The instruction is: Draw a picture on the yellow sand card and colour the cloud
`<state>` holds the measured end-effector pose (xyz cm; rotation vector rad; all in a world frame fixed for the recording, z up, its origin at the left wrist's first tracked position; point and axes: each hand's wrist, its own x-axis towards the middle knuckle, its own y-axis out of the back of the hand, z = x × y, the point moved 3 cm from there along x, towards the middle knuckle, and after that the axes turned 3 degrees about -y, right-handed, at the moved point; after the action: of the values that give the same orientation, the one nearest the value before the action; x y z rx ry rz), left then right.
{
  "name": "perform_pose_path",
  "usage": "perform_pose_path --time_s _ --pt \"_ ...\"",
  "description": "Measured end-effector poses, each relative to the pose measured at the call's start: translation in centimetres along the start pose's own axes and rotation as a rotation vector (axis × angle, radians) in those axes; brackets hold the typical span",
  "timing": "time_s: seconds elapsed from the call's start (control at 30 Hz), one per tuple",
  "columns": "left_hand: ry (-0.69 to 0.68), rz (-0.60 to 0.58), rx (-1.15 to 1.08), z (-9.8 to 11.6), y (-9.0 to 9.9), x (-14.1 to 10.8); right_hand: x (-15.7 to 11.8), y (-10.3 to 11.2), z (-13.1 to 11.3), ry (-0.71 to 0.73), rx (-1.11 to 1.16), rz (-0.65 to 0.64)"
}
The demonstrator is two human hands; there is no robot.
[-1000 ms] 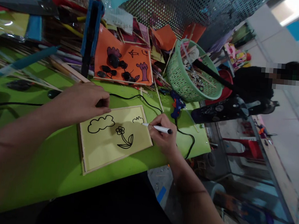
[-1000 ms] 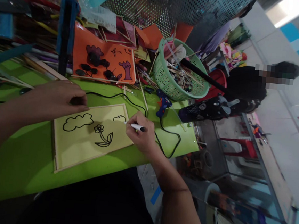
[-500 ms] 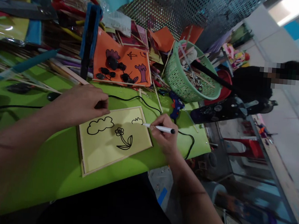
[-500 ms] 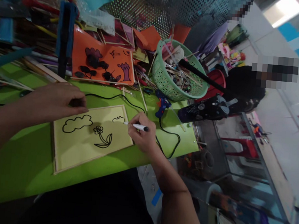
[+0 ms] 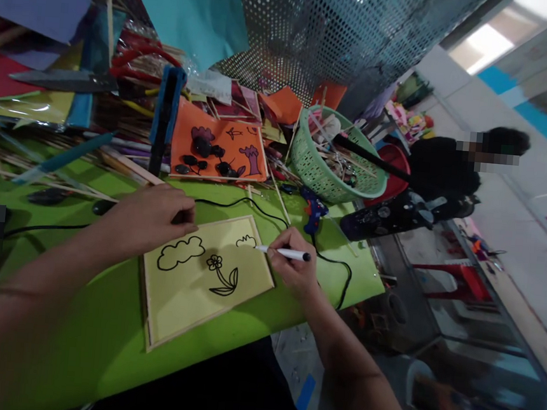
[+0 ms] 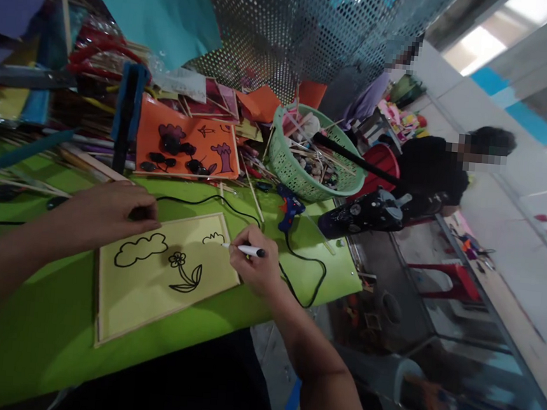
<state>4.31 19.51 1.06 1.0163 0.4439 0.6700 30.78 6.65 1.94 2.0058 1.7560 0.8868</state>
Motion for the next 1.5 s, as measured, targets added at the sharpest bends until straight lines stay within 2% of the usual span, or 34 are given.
perform_pose_path --time_s 0.33,0.53,0.77,0.97,1.5 --pt "0.013 -0.040 0.028 0.1 0.2 0.0 0.1 0.2 -0.1 0.014 0.063 0.061" --pt "0.019 -0.010 0.026 -0.1 0.0 -0.1 0.1 0.5 0.0 0.021 0.083 0.094" --pt "0.063 -0.045 0.035 0.1 0.2 0.0 0.2 0.7 0.2 0.012 0.139 0.076" --pt "0.050 -0.080 0.031 0.2 0.3 -0.1 0.1 0.7 0.4 0.001 0.158 0.072" --pt "0.033 -0.061 0.022 0.2 0.3 0.2 0.1 0.6 1.0 -0.057 0.189 0.021"
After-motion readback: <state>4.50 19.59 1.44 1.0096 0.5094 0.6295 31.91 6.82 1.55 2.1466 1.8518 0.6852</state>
